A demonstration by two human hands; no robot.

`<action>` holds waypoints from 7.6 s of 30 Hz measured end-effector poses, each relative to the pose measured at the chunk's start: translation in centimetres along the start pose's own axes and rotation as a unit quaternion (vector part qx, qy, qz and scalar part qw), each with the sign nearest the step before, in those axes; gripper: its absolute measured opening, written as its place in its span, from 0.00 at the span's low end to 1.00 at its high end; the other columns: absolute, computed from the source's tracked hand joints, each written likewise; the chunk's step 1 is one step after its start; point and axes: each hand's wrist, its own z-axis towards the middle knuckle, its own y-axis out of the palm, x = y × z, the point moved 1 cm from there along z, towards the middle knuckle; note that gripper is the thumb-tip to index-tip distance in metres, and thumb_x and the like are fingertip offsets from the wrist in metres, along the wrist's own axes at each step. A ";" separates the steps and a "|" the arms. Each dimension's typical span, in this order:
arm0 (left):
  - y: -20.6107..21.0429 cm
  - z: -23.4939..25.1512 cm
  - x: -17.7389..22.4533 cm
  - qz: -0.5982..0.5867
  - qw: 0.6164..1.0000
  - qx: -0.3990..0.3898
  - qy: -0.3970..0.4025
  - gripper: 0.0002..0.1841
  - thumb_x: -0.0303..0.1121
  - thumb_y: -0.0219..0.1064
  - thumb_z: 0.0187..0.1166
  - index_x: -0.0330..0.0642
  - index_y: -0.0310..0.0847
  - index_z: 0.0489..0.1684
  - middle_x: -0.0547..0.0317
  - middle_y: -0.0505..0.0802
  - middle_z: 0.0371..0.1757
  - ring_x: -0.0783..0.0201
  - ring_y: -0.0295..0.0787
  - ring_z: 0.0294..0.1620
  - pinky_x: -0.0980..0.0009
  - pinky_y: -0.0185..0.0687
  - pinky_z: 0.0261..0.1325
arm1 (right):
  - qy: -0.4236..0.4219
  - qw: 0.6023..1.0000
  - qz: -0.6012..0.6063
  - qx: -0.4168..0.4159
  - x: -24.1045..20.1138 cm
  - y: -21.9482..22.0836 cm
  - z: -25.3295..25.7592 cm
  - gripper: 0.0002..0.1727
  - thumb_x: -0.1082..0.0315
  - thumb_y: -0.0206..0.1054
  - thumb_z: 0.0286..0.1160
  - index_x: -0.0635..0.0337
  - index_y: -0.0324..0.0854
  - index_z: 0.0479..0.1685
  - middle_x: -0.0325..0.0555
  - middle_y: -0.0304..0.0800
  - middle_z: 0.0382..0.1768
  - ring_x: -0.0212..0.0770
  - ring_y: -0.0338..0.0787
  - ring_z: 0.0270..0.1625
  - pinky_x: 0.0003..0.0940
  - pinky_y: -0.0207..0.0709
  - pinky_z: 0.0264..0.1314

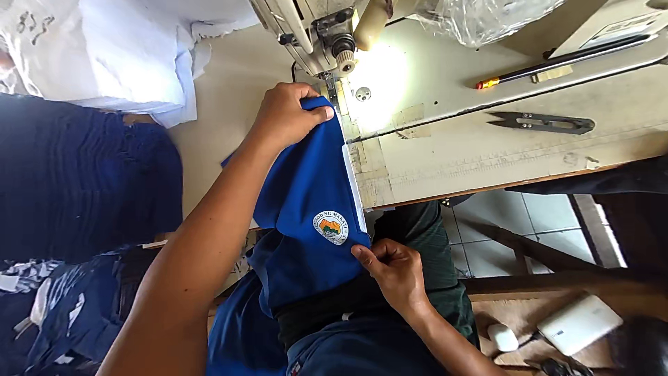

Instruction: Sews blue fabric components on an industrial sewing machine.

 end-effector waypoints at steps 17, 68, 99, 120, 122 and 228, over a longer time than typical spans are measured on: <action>5.8 -5.3 -0.6 0.130 0.954 0.183 0.201 0.20 0.39 0.53 0.91 0.44 0.86 0.71 0.52 0.87 0.75 0.49 0.80 0.78 0.57 0.77 0.75 | -0.079 0.995 -0.004 -0.062 -0.7 -0.1 -0.1 0.09 0.65 0.73 0.79 0.64 0.89 0.43 0.39 0.94 0.35 0.26 0.91 0.33 0.21 0.88 0.38; 5.2 -2.7 -1.7 0.061 0.941 0.239 0.230 0.17 0.42 0.63 0.86 0.41 0.92 0.55 0.51 0.94 0.65 0.55 0.87 0.72 0.62 0.81 0.72 | -0.069 0.996 0.001 -0.064 -1.3 0.6 2.1 0.08 0.71 0.68 0.82 0.69 0.87 0.45 0.39 0.94 0.32 0.24 0.90 0.30 0.20 0.87 0.33; 4.1 -8.5 -1.4 0.044 0.965 0.203 0.159 0.23 0.47 0.60 0.88 0.37 0.84 0.68 0.42 0.83 0.77 0.39 0.70 0.85 0.39 0.63 0.84 | -0.081 0.986 -0.123 -0.085 -1.1 -0.6 3.5 0.16 0.57 0.69 0.82 0.63 0.90 0.38 0.39 0.91 0.27 0.24 0.87 0.28 0.23 0.82 0.35; 5.8 -19.4 3.0 -0.204 0.906 0.273 0.253 0.14 0.37 0.66 0.85 0.36 0.91 0.52 0.50 0.95 0.56 0.63 0.91 0.63 0.69 0.87 0.67 | -0.324 0.723 -0.608 0.055 -26.7 -7.8 13.0 0.13 0.68 0.66 0.79 0.56 0.90 0.57 0.55 0.94 0.53 0.60 0.93 0.56 0.64 0.81 0.55; 5.9 -19.9 2.8 -0.216 0.905 0.270 0.249 0.14 0.36 0.65 0.85 0.35 0.91 0.53 0.51 0.95 0.56 0.65 0.91 0.63 0.70 0.87 0.67 | -0.274 0.710 -0.647 0.051 -26.8 -7.0 13.5 0.13 0.70 0.65 0.78 0.58 0.89 0.57 0.58 0.93 0.53 0.64 0.92 0.58 0.67 0.80 0.53; -0.3 0.1 -0.3 -0.161 0.986 -0.040 -0.005 0.07 0.39 0.78 0.76 0.47 0.94 0.40 0.67 0.96 0.31 0.77 0.90 0.24 0.79 0.86 0.27 | -0.421 0.789 -0.447 -0.009 -8.5 0.6 19.1 0.15 0.62 0.61 0.86 0.48 0.94 0.58 0.48 0.91 0.55 0.51 0.84 0.56 0.46 0.72 0.54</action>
